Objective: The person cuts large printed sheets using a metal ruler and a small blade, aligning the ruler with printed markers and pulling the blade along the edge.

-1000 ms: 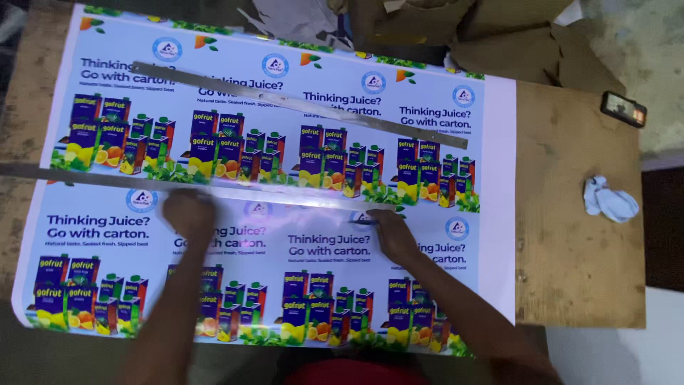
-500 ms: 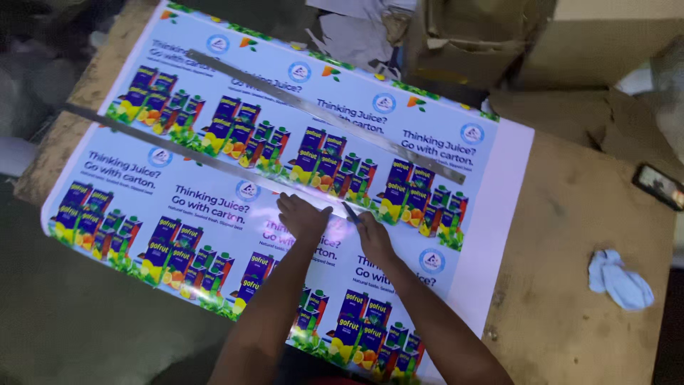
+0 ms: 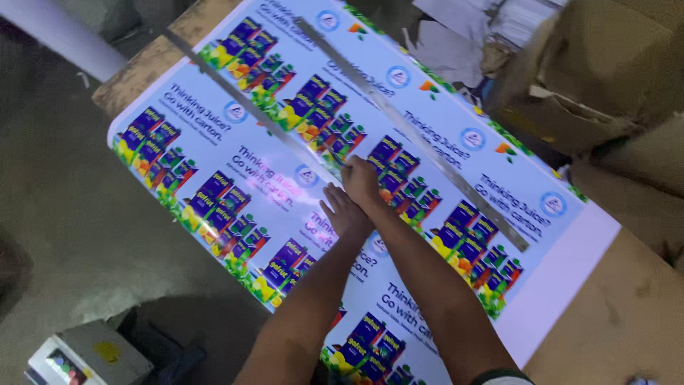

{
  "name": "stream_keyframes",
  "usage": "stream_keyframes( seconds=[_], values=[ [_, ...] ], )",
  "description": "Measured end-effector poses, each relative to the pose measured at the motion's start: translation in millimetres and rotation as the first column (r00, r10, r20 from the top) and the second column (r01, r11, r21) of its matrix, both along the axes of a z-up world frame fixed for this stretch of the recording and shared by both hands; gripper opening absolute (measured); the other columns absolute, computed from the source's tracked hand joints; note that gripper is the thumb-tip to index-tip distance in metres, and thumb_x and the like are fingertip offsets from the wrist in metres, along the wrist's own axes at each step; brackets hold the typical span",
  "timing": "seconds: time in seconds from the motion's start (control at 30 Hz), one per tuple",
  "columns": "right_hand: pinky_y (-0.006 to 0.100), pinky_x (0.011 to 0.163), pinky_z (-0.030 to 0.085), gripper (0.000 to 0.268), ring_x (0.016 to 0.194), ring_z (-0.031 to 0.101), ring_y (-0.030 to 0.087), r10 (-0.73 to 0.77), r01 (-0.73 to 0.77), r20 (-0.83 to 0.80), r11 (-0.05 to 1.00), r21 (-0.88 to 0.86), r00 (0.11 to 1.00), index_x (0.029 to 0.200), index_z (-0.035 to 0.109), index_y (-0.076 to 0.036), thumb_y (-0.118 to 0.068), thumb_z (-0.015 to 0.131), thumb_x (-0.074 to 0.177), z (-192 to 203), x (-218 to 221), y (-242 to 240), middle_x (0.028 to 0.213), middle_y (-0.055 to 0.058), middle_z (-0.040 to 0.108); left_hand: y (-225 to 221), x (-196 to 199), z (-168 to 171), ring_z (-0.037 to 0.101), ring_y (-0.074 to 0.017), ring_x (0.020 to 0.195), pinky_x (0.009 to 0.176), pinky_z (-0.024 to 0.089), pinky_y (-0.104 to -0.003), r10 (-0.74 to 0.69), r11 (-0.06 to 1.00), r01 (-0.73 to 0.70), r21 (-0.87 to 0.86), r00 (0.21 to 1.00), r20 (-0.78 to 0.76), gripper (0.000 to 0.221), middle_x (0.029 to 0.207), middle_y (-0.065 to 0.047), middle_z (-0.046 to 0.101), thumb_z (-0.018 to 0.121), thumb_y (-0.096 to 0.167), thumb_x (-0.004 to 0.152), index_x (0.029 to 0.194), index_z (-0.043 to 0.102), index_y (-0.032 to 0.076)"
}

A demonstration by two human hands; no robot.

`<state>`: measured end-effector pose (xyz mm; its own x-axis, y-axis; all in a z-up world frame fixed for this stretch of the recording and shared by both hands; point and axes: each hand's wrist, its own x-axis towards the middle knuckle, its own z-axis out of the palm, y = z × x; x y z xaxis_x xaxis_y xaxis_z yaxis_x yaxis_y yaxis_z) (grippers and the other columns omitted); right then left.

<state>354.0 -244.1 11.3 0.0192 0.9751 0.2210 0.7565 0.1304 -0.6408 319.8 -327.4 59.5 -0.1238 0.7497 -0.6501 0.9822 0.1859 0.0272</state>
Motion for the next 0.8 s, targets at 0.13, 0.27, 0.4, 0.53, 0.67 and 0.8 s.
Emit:
stream_keyframes(
  seconds=[0.13, 0.27, 0.4, 0.53, 0.67, 0.8],
  values=[
    [0.052, 0.070, 0.064, 0.018, 0.080, 0.076, 0.038, 0.069, -0.069, 0.110, 0.998, -0.004, 0.992, 0.093, 0.066, -0.016, -0.033, 0.070, 0.090, -13.0, -42.7, 37.8, 0.078, 0.011, 0.072, -0.2, -2.8, -21.3, -0.008, -0.0423, 0.161, 0.127, -0.006, -0.060, 0.019, 0.999, -0.019, 0.040, 1.000, 0.020, 0.099, 0.174, -0.024, 0.001, 0.060, 0.045, 0.100, 0.166, 0.004, -0.004],
    [0.049, 0.071, 0.064, 0.014, 0.084, 0.077, 0.037, 0.136, -0.126, 0.156, 0.989, -0.077, 0.978, 0.095, 0.072, -0.014, -0.026, 0.070, 0.089, -26.5, -54.4, 53.4, 0.082, 0.011, 0.073, -1.3, -3.0, -32.4, -0.012, -0.0454, 0.160, 0.126, -0.008, -0.063, -0.062, 0.997, 0.063, 0.039, 0.998, -0.016, 0.088, 0.174, -0.027, 0.000, 0.052, 0.039, 0.105, 0.166, 0.006, -0.003],
    [0.048, 0.071, 0.063, 0.010, 0.082, 0.076, 0.036, 0.171, -0.161, 0.203, 0.985, -0.065, 0.964, 0.092, 0.071, -0.014, -0.023, 0.072, 0.088, -21.8, -55.3, 52.1, 0.082, 0.010, 0.072, -7.1, -2.4, -0.6, -0.011, -0.0456, 0.160, 0.126, -0.005, -0.061, -0.094, 0.993, 0.098, 0.060, 0.993, -0.070, 0.078, 0.174, -0.027, 0.000, 0.046, 0.033, 0.108, 0.166, 0.007, -0.002],
    [0.047, 0.071, 0.063, 0.010, 0.083, 0.076, 0.036, 0.202, -0.194, 0.200, 0.979, -0.060, 0.959, 0.092, 0.071, -0.013, -0.020, 0.074, 0.086, -15.9, -54.4, 52.5, 0.082, 0.009, 0.071, -5.9, -4.4, 19.2, -0.010, -0.0421, 0.161, 0.126, -0.006, -0.060, -0.063, 0.996, 0.068, 0.058, 0.995, -0.074, 0.076, 0.175, -0.023, 0.001, 0.050, 0.023, 0.106, 0.167, 0.009, 0.002],
    [0.049, 0.074, 0.064, 0.009, 0.085, 0.076, 0.038, 0.252, -0.224, 0.189, 0.962, -0.158, 0.949, 0.087, 0.069, -0.010, -0.018, 0.072, 0.086, -6.2, -57.1, 52.9, 0.082, 0.013, 0.071, -6.6, -9.5, 22.8, -0.010, -0.0405, 0.161, 0.126, -0.009, -0.060, -0.011, 0.998, 0.008, 0.064, 0.999, 0.040, 0.082, 0.175, -0.023, 0.001, 0.057, 0.021, 0.103, 0.167, 0.010, 0.001],
    [0.054, 0.072, 0.063, 0.009, 0.083, 0.076, 0.043, 0.289, -0.247, 0.211, 0.947, -0.204, 0.934, 0.083, 0.068, -0.008, -0.016, 0.071, 0.084, -3.7, -47.4, 48.1, 0.079, 0.016, 0.071, -9.8, -14.3, 29.7, -0.012, -0.0387, 0.162, 0.126, -0.013, -0.061, 0.012, 0.997, -0.020, 0.075, 0.994, 0.105, 0.093, 0.175, -0.022, 0.000, 0.069, 0.025, 0.094, 0.165, 0.014, 0.000]
  ],
)
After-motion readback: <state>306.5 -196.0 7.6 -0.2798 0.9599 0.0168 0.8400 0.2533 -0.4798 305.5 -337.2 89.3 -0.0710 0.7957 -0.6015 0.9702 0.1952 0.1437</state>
